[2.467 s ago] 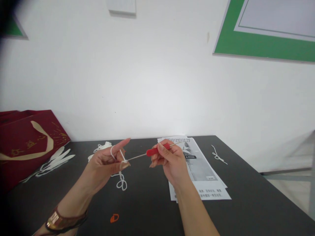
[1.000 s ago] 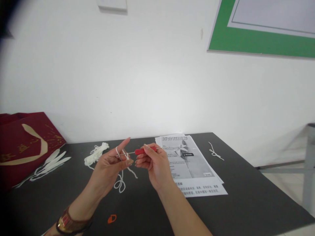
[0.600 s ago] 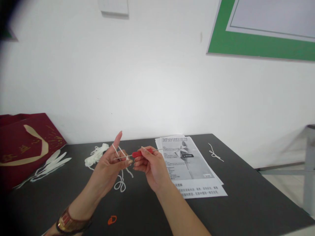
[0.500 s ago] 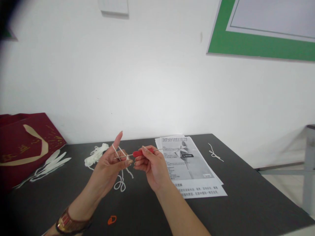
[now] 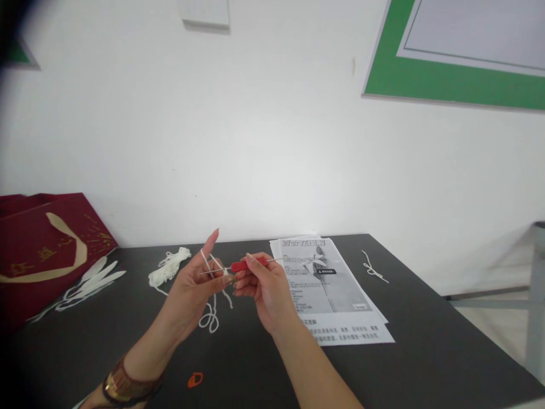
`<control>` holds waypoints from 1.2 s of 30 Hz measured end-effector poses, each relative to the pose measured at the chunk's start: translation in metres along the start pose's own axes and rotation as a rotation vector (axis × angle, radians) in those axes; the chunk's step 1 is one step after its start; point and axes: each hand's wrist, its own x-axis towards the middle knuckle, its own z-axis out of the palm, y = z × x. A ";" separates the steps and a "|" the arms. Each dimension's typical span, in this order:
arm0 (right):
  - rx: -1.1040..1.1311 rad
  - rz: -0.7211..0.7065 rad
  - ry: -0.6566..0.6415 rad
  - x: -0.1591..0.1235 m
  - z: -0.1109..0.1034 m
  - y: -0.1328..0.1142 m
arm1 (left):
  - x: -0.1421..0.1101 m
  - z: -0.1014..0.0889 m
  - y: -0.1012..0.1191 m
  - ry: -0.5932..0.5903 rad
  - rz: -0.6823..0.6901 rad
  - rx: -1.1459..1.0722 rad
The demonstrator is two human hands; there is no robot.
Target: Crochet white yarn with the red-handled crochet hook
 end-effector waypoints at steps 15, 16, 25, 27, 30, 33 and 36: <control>-0.095 -0.088 0.033 0.000 0.000 0.004 | 0.006 -0.012 -0.001 -0.175 -0.010 0.183; -0.101 -0.097 0.036 -0.001 0.001 0.005 | 0.005 -0.011 -0.002 -0.160 -0.002 0.194; -0.181 -0.032 -0.208 -0.003 0.004 0.011 | -0.005 0.004 -0.009 -0.138 0.022 0.125; -0.197 -0.034 -0.226 -0.002 0.001 0.011 | -0.005 0.003 -0.009 -0.137 -0.007 0.112; -0.237 -0.045 -0.221 0.000 -0.003 0.009 | -0.004 -0.001 -0.009 -0.157 -0.062 0.065; -0.267 -0.050 -0.215 0.001 -0.004 0.007 | -0.002 -0.003 -0.009 -0.186 -0.111 0.018; -0.303 -0.069 -0.230 0.000 -0.003 0.005 | 0.000 -0.003 -0.008 -0.193 -0.135 0.025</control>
